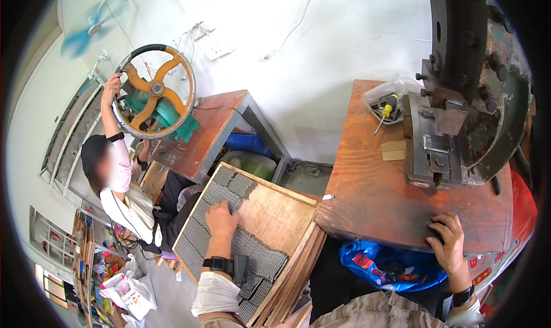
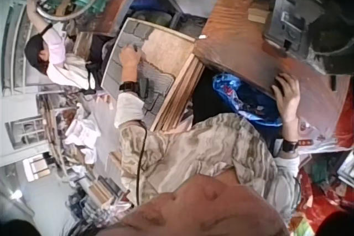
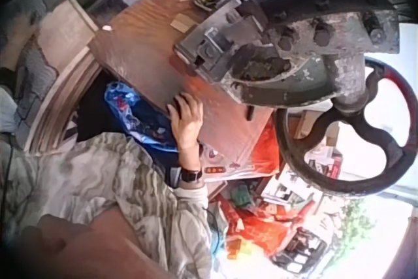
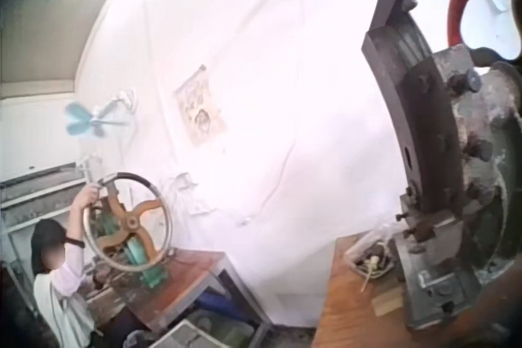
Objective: Operating a manual hand-press machine to stamp or assemble small metal components.
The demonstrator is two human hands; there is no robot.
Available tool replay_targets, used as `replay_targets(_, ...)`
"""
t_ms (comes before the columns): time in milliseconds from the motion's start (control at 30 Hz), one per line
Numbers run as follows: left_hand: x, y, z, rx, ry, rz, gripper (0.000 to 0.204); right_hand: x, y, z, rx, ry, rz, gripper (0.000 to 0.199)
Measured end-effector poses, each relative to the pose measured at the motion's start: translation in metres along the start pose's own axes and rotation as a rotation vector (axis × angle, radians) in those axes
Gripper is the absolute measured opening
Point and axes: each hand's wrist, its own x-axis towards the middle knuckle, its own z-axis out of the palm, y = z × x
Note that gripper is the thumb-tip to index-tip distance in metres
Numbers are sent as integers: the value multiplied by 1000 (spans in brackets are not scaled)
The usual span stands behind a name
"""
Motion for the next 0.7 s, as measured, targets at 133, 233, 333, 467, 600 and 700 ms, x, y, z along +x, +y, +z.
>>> replay_targets(133,-15,11,3,58,126,-106,38,1,-2,4,-31,2,2,29)
replay_targets(233,-15,8,12,169,114,-46,39,1,-4,4,-71,18,-19,28)
replay_targets(333,-15,6,11,111,104,-16,36,1,-6,4,-111,51,-20,27)
replay_targets(467,0,21,-2,38,-42,-186,36,1,-7,1,-131,59,-9,28)
replay_targets(600,-4,25,-12,63,-106,-102,39,2,-4,7,-119,67,-44,29)
replay_targets(700,-12,27,-1,-40,-82,9,40,1,-5,7,-141,73,-49,29)
